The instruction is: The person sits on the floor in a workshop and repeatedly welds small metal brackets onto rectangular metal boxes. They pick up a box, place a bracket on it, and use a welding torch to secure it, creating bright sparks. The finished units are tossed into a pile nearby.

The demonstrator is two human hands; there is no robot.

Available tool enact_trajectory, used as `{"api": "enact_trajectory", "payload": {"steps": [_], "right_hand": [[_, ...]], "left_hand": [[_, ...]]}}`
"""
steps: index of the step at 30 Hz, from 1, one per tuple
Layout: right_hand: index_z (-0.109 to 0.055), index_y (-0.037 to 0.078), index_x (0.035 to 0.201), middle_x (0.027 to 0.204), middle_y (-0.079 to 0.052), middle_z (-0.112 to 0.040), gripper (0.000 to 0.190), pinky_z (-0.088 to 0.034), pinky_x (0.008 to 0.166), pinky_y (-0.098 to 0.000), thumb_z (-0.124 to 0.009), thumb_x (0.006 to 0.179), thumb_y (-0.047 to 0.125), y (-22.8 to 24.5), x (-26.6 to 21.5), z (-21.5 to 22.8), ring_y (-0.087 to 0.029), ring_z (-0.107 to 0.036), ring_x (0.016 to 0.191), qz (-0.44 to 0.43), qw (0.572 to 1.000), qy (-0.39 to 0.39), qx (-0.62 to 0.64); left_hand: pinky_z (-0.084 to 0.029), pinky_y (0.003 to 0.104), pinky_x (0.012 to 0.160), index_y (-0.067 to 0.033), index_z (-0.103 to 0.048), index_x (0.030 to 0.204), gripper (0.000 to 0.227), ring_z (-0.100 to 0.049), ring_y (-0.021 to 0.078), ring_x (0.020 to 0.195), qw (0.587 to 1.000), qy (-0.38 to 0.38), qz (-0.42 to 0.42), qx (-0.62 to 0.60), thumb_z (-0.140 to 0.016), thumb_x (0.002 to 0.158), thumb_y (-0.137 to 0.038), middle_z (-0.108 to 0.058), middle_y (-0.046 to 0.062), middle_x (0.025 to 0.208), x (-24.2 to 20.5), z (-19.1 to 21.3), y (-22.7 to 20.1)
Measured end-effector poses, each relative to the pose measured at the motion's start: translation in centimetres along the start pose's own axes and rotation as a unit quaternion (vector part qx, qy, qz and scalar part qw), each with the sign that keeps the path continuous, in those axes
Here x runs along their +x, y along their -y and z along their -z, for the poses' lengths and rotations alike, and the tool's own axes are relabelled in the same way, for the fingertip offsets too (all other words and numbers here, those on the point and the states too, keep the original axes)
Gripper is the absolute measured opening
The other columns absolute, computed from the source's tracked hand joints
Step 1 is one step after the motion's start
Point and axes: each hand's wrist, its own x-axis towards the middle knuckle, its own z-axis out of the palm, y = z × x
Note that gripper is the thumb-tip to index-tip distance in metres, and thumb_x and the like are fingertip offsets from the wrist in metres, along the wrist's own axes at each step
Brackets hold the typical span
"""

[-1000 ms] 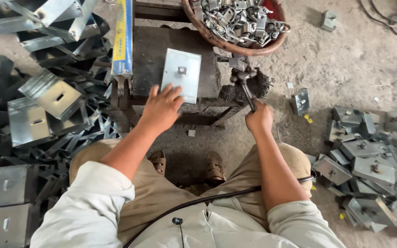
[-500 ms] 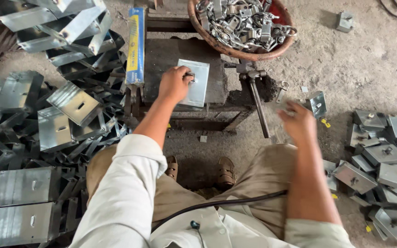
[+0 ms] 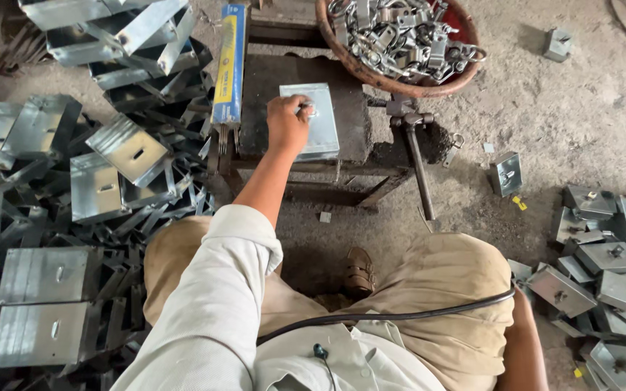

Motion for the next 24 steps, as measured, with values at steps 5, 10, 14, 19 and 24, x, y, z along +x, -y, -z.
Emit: {"api": "enact_trajectory", "payload": {"steps": [5, 10, 14, 19, 24], "right_hand": [[-0.063, 0.002, 0.122, 0.115, -0.011, -0.065, 0.018, -0.058, 0.091, -0.0374, -0.057, 0.105, 0.005, 4.6, 3.0, 0.4, -0.025, -0.067, 0.1, 0.14, 0.983, -0.083, 0.082], [-0.051, -0.001, 0.128, 0.109, -0.016, -0.058, 0.021, -0.053, 0.082, -0.0393, -0.039, 0.111, 0.004, 14.5, -0.8, -2.9, -0.029, -0.061, 0.097, 0.316, 0.908, 0.053, 0.269], [-0.054, 0.009, 0.127, 0.099, -0.012, -0.059, 0.036, -0.053, 0.076, -0.0401, -0.037, 0.109, 0.035, 20.4, -5.7, -12.3, -0.023, -0.057, 0.08, 0.292, 0.908, 0.092, 0.288], [-0.054, 0.011, 0.149, 0.1, -0.011, -0.059, 0.041, -0.049, 0.059, -0.0321, -0.059, 0.113, 0.031, 14.7, -10.3, -25.0, -0.02, -0.063, 0.069, 0.323, 0.923, 0.068, 0.198], [-0.043, 0.006, 0.131, 0.098, -0.006, -0.063, 0.058, -0.059, 0.066, -0.0327, -0.072, 0.083, -0.006, 9.3, -7.7, -30.1, -0.018, -0.066, 0.078, 0.387, 0.919, 0.069, 0.006]], "left_hand": [[-0.051, 0.045, 0.094, -0.0122, -0.074, 0.091, 0.012, -0.064, 0.0317, 0.104, 0.998, -0.047, -0.024, -0.027, -0.081, 0.083, -0.009, -0.074, 0.006, 0.096, -0.1, 0.0, 0.9], [-0.052, 0.043, 0.09, -0.0125, -0.075, 0.089, 0.008, -0.064, 0.0303, 0.101, 0.997, -0.065, -0.014, -0.046, -0.08, 0.084, -0.008, -0.075, 0.004, 0.096, 0.0, -0.2, 1.0], [-0.051, 0.043, 0.089, -0.0121, -0.074, 0.089, 0.009, -0.063, 0.0304, 0.101, 0.996, -0.071, -0.018, -0.041, -0.079, 0.084, -0.007, -0.075, 0.004, 0.096, -0.2, -0.1, 0.8], [-0.051, 0.043, 0.089, -0.0126, -0.074, 0.089, 0.009, -0.062, 0.0295, 0.1, 0.996, -0.083, -0.028, -0.024, -0.079, 0.085, -0.006, -0.074, 0.004, 0.093, -0.2, 0.2, 0.4], [-0.051, 0.043, 0.088, -0.0125, -0.075, 0.091, 0.009, -0.061, 0.0287, 0.101, 0.997, -0.073, -0.031, -0.022, -0.079, 0.086, -0.005, -0.074, 0.003, 0.095, -0.3, 0.6, 0.1]]}}
